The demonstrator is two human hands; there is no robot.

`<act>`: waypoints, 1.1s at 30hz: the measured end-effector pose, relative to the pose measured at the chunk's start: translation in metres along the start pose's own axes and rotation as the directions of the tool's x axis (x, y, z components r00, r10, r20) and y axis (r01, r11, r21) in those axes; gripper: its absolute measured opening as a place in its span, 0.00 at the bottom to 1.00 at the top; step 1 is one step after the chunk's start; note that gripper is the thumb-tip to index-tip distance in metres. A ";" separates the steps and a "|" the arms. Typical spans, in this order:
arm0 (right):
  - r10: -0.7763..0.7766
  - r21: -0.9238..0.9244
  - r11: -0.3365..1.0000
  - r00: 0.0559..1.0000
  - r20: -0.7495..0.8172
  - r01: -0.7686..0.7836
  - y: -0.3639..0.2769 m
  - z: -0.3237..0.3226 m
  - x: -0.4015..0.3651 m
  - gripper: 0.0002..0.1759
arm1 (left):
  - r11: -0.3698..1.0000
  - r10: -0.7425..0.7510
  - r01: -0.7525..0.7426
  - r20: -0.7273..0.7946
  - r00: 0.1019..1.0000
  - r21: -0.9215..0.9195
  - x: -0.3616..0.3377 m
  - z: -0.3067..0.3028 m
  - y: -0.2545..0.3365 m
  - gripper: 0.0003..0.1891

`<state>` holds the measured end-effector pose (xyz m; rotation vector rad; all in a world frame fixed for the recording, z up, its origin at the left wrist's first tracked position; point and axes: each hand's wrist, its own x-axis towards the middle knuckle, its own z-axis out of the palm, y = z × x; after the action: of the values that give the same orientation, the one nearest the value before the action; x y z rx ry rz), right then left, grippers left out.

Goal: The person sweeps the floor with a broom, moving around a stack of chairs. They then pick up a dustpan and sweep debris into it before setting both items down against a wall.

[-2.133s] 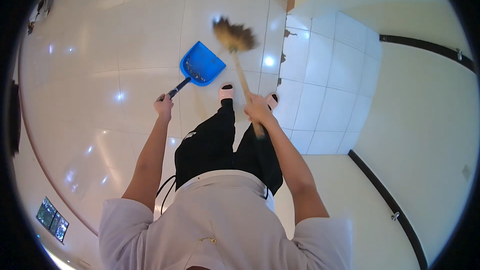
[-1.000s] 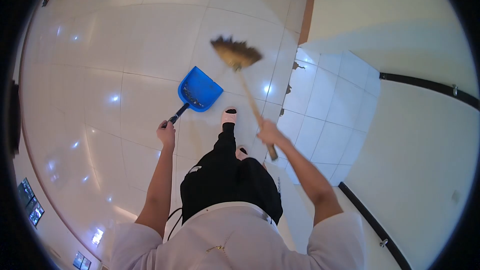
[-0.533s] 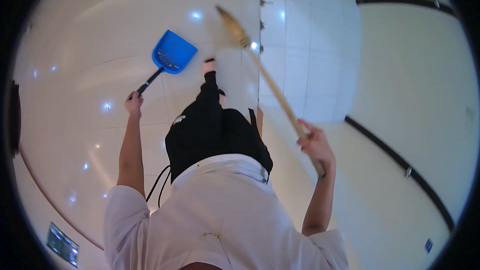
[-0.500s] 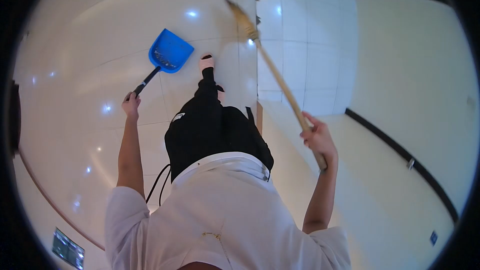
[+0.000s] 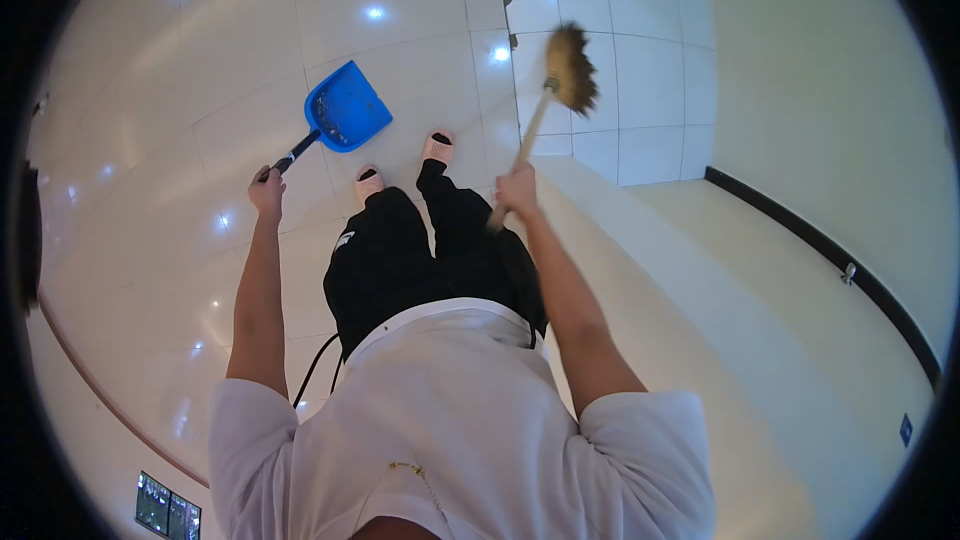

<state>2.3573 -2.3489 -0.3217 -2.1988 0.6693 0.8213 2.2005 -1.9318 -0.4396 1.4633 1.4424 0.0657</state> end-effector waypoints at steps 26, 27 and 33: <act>0.202 0.368 0.909 0.979 0.025 -0.196 -0.014 -0.144 -0.037 0.28 | 0.983 -0.089 0.100 0.071 0.993 -0.157 0.002 -0.022 -0.002 0.18; 0.201 0.383 0.902 0.979 0.032 -0.198 -0.009 -0.150 -0.002 0.26 | 0.984 -0.082 0.091 0.069 0.994 -0.153 -0.006 -0.012 0.006 0.18; 0.032 0.273 0.962 0.997 -0.076 -0.010 -0.027 -0.049 0.068 0.26 | 0.982 -0.083 0.091 0.055 0.995 -0.163 -0.017 0.006 0.008 0.18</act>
<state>2.4374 -2.3832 -0.3309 -1.9853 0.7964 0.6130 2.2057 -1.9461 -0.4268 1.2578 1.4258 0.0933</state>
